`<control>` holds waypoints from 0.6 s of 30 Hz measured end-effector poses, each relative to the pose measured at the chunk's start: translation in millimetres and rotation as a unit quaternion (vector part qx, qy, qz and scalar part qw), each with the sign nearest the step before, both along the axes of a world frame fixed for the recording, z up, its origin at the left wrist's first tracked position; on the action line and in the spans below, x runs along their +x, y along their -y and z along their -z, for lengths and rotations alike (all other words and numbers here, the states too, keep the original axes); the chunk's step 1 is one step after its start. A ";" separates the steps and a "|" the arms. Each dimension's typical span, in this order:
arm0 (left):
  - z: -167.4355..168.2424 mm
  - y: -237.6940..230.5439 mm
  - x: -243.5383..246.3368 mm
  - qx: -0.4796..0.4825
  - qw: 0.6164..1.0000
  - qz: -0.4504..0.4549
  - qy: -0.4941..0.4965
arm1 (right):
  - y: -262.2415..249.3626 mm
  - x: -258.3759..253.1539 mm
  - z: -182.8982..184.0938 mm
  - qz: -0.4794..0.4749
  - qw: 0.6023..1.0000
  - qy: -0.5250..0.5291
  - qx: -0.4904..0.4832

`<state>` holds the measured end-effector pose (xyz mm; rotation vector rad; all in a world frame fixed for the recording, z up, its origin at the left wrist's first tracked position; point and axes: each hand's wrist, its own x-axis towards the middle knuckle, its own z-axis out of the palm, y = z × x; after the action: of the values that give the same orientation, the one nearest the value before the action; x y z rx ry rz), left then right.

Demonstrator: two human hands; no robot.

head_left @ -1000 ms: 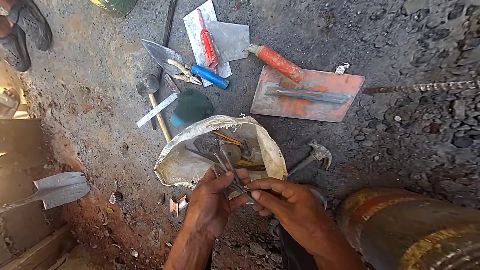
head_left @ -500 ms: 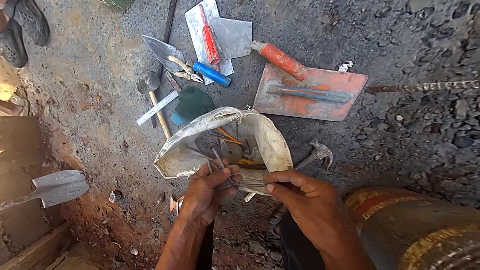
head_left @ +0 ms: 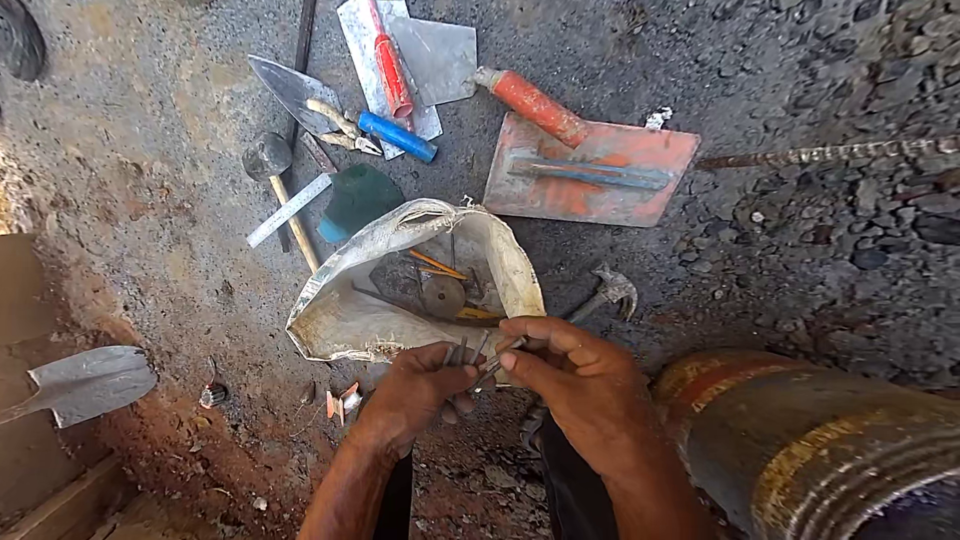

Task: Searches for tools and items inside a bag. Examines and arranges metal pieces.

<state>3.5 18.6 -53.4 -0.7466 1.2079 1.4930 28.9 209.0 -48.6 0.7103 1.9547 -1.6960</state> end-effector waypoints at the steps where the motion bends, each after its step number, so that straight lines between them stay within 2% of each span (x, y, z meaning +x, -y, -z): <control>1: -0.9 -2.0 0.4 0.006 1.000 0.007 0.002 | 0.1 -0.2 0.4 0.013 1.000 0.003 -0.012; 3: -3.1 -5.9 1.8 0.015 1.000 0.011 0.002 | 1.1 -0.4 0.4 0.043 0.998 0.014 -0.034; 10: -9.9 -15.0 3.0 0.036 0.995 -0.089 -0.024 | 5.0 -1.9 0.9 0.135 0.982 0.034 -0.129; 18: -16.4 -15.9 -3.0 0.057 0.996 -0.063 -0.034 | 3.1 0.5 0.7 0.121 0.955 0.091 -0.253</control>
<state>0.5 34.5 -37.0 -0.7117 1.1315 1.6893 29.4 205.8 -49.3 0.8911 1.2648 -2.0768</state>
